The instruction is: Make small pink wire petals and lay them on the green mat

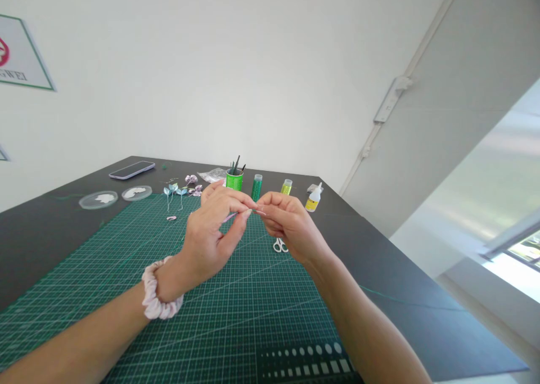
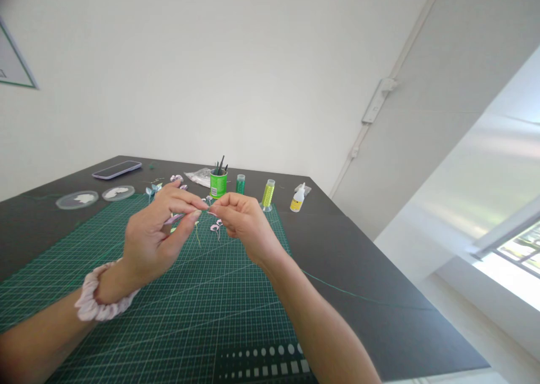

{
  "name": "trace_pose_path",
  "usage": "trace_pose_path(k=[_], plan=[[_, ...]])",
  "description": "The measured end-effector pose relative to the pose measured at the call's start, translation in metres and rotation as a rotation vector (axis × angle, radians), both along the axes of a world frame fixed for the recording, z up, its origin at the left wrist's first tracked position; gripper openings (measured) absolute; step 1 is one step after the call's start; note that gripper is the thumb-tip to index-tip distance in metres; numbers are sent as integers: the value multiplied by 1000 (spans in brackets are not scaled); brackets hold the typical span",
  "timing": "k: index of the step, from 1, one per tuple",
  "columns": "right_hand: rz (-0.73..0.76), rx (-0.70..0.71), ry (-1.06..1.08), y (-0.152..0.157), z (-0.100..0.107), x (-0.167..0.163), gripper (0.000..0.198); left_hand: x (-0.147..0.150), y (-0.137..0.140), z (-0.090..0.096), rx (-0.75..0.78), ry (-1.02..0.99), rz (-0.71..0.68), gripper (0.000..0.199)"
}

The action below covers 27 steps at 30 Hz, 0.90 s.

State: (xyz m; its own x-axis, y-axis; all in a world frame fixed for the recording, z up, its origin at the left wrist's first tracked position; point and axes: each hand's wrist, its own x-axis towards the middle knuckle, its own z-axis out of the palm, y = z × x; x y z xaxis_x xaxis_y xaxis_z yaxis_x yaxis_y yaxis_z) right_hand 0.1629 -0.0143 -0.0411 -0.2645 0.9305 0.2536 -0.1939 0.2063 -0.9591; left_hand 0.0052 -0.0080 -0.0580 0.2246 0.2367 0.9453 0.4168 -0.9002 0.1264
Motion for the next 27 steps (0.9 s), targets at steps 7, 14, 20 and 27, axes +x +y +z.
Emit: trace_pose_path(k=[7, 14, 20, 27], plan=[[263, -212, 148, -1, -5, -9, 31, -1, -1, 2, -45, -31, 0, 15], [185, -145, 181, -14, -12, -24, 18, -3, 3, 2, -51, -79, 89, 13], [-137, 142, -44, -28, -10, -28, 22, -4, 5, 2, -18, -57, 150, 12], [-256, 284, -216, -28, -21, -29, 22, -4, 6, 2, -2, -52, 161, 12]])
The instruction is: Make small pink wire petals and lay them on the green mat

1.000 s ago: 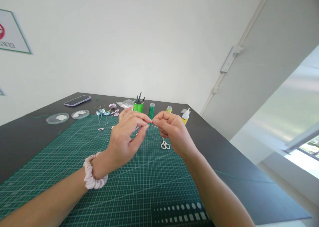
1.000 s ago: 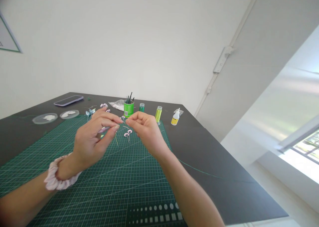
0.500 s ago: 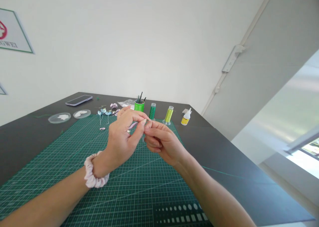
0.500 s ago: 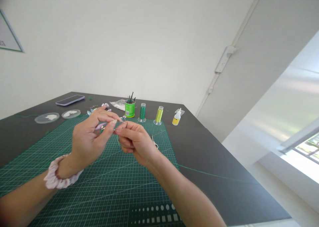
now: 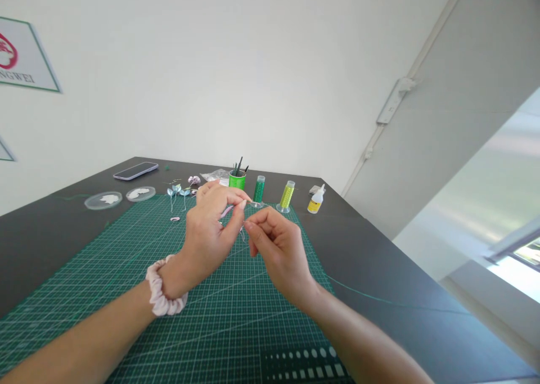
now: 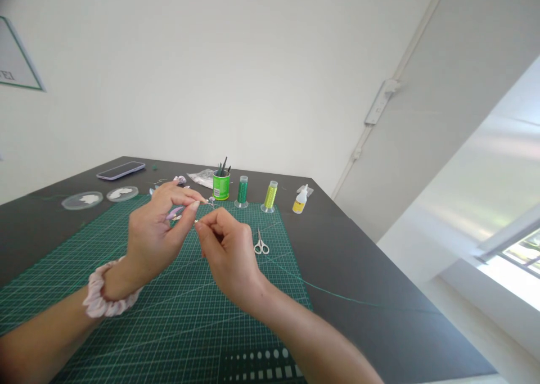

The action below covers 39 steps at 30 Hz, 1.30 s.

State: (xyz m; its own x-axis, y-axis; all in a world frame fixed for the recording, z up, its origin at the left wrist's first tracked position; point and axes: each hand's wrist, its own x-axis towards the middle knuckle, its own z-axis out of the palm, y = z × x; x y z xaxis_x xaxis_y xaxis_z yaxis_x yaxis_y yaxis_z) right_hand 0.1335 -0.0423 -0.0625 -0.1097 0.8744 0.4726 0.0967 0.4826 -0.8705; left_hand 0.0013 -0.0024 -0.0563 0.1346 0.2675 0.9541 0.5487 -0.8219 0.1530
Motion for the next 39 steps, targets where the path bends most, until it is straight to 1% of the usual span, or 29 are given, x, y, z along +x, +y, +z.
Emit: trace_pose_path(k=[4, 8, 10, 12, 15, 20, 23, 25, 29, 34, 36, 39], plan=[[-92, 120, -125, 0, -3, 4, 20, 0, 1, -1, 13, 21, -4, 14], [-201, 288, -255, -1, 4, 11, 17, 1, 2, -3, 16, 61, -27, 15], [-251, 347, -289, -1, 9, 15, 17, 1, 2, -3, 9, 75, -46, 15], [-287, 372, -303, -1, 14, 18, 17, 1, 1, -3, 7, 103, -62, 16], [-309, 371, -322, 1, 19, 24, 16, 0, 1, -3, 17, 161, -84, 16], [-295, 346, -310, 7, 22, 30, 15, 0, 0, -3, 7, 198, -133, 16], [-234, 284, -248, 12, 23, 32, 16, 1, 0, -3, -21, 200, -166, 16], [-167, 205, -186, 17, 25, 33, 17, 1, -1, -2, -36, 196, -185, 16], [3, 5, -37, 26, 27, 34, 17, 2, -1, -2, -37, 151, -189, 15], [231, -264, 168, 31, 23, 33, 21, 2, -3, 0, -15, 112, -174, 14], [301, -330, 218, 31, 22, 32, 24, 3, -3, 0, -11, 100, -176, 14], [369, -385, 251, 30, 21, 29, 26, 3, -3, 1, -7, 75, -170, 15]])
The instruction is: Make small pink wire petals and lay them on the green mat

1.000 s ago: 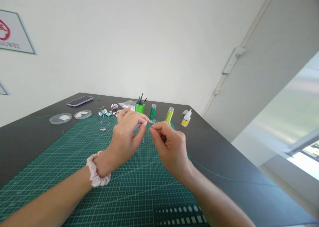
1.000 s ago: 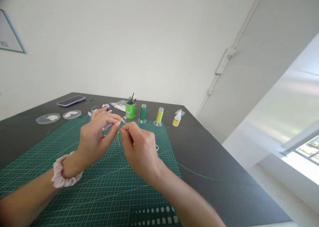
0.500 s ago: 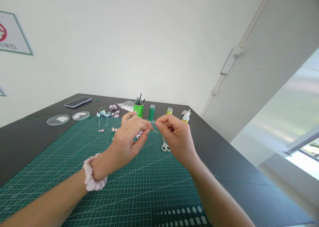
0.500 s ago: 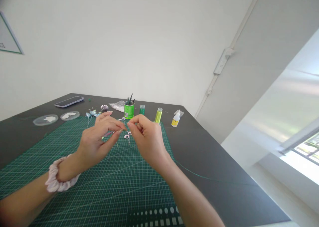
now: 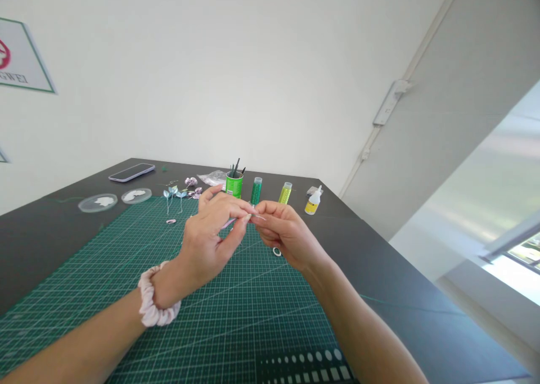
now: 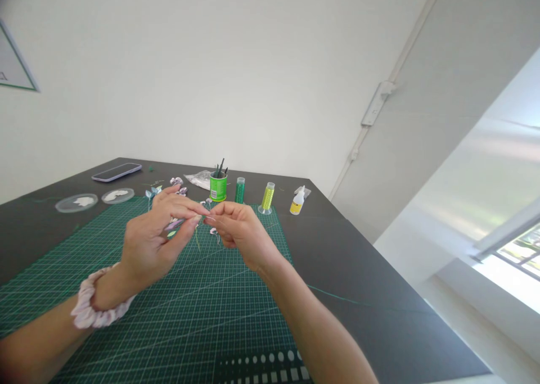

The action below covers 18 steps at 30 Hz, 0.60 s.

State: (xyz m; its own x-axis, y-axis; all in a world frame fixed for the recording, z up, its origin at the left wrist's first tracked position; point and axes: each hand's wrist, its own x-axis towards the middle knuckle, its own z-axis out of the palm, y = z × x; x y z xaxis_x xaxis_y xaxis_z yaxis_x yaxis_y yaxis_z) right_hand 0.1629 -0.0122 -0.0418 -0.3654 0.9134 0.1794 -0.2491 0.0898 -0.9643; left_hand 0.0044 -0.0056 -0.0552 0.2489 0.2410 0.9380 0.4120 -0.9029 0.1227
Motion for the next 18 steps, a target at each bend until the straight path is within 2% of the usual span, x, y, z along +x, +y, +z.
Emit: trace_pose_path(k=[6, 14, 18], plan=[[-6, -4, -6, -3, -2, -6, 28, -1, 3, -1, -8, -38, 61, 14], [-189, 257, -100, -19, -8, -22, 21, -3, 7, -3, 7, -53, 162, 12], [-309, 348, -178, -24, -17, -29, 20, -4, 7, -2, 33, -66, 188, 13]])
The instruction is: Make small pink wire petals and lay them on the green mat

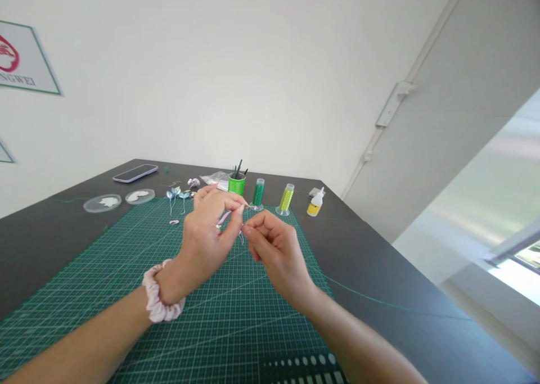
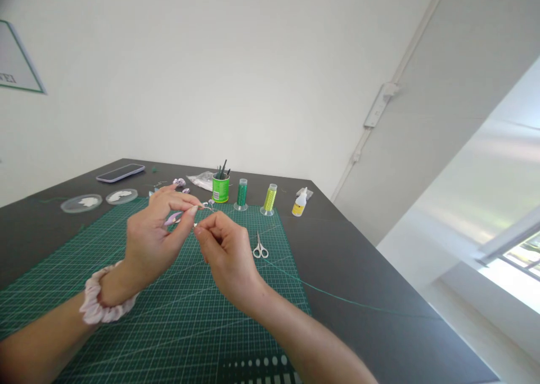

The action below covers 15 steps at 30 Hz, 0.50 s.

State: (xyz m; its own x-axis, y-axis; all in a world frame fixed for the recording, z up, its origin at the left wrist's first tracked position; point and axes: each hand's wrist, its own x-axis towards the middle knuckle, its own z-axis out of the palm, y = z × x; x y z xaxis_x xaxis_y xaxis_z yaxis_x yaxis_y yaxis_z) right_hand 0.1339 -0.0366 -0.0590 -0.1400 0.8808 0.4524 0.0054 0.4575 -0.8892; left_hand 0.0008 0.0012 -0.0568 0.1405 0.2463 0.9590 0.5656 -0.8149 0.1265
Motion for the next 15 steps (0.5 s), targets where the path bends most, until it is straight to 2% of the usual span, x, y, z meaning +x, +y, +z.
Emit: trace_pose_path(k=[2, 5, 9, 12, 15], plan=[[-63, 86, -80, 0, -5, -1, 19, 0, 0, 0, 10, 11, 8, 14], [-187, 287, -260, 1, -9, 0, 16, -1, 1, 0, 3, 58, 7, 15], [-347, 538, -460, -2, 0, 7, 20, -2, 0, 0, 6, 134, -7, 15], [-423, 578, -517, -3, 10, 14, 22, -1, -1, 1, 12, 190, -27, 17], [-448, 505, -492, -2, 16, 20, 18, -1, -3, 1, -3, 218, -48, 17]])
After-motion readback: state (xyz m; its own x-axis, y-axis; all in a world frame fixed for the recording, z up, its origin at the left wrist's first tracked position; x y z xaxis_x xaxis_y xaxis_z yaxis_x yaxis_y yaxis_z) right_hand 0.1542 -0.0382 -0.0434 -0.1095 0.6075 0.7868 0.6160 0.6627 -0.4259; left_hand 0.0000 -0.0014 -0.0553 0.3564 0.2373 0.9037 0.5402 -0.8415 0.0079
